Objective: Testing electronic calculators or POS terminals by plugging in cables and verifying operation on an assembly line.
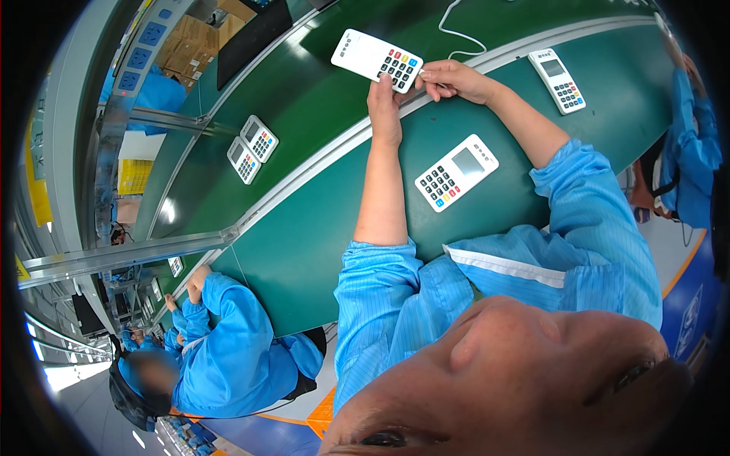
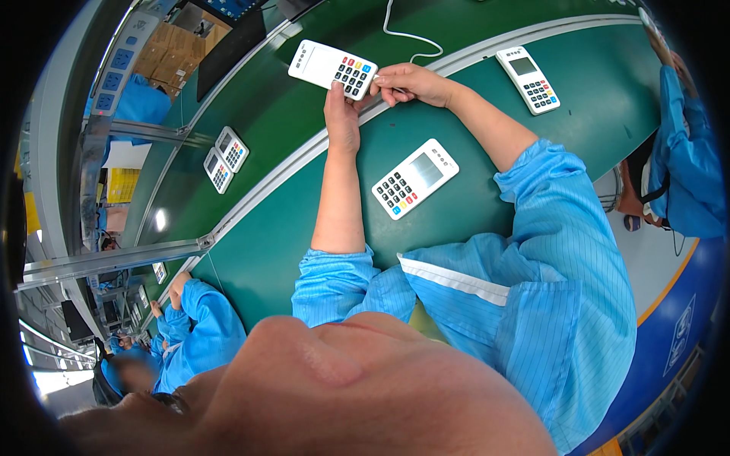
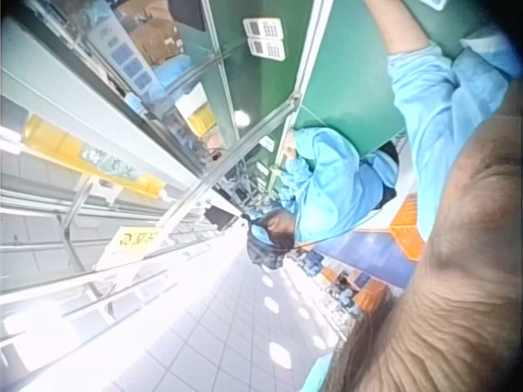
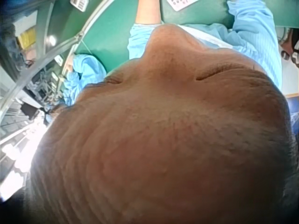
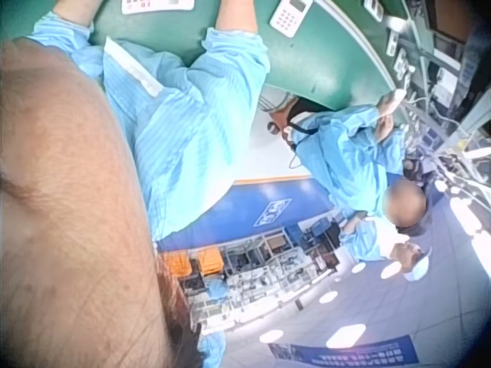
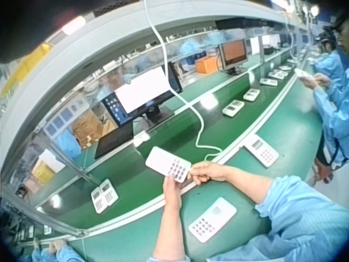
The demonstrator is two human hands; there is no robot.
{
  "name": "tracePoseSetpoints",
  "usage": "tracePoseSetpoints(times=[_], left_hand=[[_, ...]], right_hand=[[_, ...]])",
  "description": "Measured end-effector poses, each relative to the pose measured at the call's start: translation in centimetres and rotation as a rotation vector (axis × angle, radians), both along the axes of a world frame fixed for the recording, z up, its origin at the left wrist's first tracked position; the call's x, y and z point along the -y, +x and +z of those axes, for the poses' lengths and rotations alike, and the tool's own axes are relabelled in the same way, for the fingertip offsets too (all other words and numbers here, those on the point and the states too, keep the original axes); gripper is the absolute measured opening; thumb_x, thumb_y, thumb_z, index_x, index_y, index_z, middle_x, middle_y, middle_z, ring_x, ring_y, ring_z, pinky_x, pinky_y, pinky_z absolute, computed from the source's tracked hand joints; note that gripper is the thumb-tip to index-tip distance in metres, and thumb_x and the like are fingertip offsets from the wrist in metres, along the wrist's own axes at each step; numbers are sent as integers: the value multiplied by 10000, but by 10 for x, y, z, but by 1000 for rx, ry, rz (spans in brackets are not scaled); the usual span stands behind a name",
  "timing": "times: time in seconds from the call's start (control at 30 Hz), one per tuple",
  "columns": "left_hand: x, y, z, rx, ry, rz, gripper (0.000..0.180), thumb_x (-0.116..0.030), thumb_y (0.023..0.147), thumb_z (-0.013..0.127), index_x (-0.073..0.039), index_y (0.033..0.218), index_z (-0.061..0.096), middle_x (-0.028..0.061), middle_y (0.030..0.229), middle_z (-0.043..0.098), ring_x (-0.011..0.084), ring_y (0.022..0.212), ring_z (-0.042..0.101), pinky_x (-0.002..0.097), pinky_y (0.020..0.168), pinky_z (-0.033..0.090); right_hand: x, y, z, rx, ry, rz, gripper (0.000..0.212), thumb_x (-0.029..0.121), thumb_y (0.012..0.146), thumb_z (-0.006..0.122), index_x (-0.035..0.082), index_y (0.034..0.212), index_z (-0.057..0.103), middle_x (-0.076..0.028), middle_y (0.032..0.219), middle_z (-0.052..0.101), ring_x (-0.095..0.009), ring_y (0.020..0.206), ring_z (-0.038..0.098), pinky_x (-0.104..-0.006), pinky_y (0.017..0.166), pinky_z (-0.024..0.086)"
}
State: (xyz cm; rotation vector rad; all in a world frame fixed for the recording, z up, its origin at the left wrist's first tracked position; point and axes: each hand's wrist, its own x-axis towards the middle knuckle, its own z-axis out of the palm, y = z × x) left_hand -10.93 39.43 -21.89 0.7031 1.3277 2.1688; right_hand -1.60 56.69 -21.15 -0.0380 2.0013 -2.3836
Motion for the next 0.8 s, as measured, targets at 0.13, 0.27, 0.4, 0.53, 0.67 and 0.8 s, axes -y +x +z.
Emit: tracePoseSetpoints(times=[0.13,0.27,0.4,0.53,0.67,0.8], left_hand=[[-1,2,10,254,193,-103,707,-635,939,476,-131,1428,392,154,1384,515,312,1242,520,476,1009,433],[2,5,12,427,379,-120,781,-651,886,558,-100,1418,407,190,1284,548,357,1224,521,503,1112,379],[6,-7,10,566,410,-103,723,-629,894,572,-36,1302,497,156,1025,596,308,959,584,464,966,469],[34,-56,19,679,603,226,674,-609,918,542,8,1188,518,172,957,579,288,908,569,435,869,508],[70,-79,14,601,367,173,737,-668,931,463,0,1238,515,175,977,605,292,929,594,427,873,510],[67,-58,5,411,-130,-323,710,-565,1017,298,61,1302,470,240,1102,658,359,947,696,460,803,604]], right_hand=[[10,6,4,-11,-50,60,300,314,1020,502,54,997,650,12,663,608,-13,525,407,-161,480,293],[30,10,4,51,-74,108,340,352,1016,503,52,985,660,8,648,608,-15,515,399,-169,477,280],[55,17,7,124,-124,38,344,364,1015,506,65,926,651,28,581,534,-23,509,407,-177,488,276],[58,49,9,184,50,-26,300,308,1007,530,54,903,650,18,592,530,-47,524,461,-214,507,339],[-2,81,13,11,743,-662,235,269,983,583,55,1044,658,-71,629,555,-156,562,528,-302,553,447],[-79,113,21,-35,1458,-1111,307,301,938,629,109,1179,621,-75,903,656,-248,806,631,-372,665,514]])
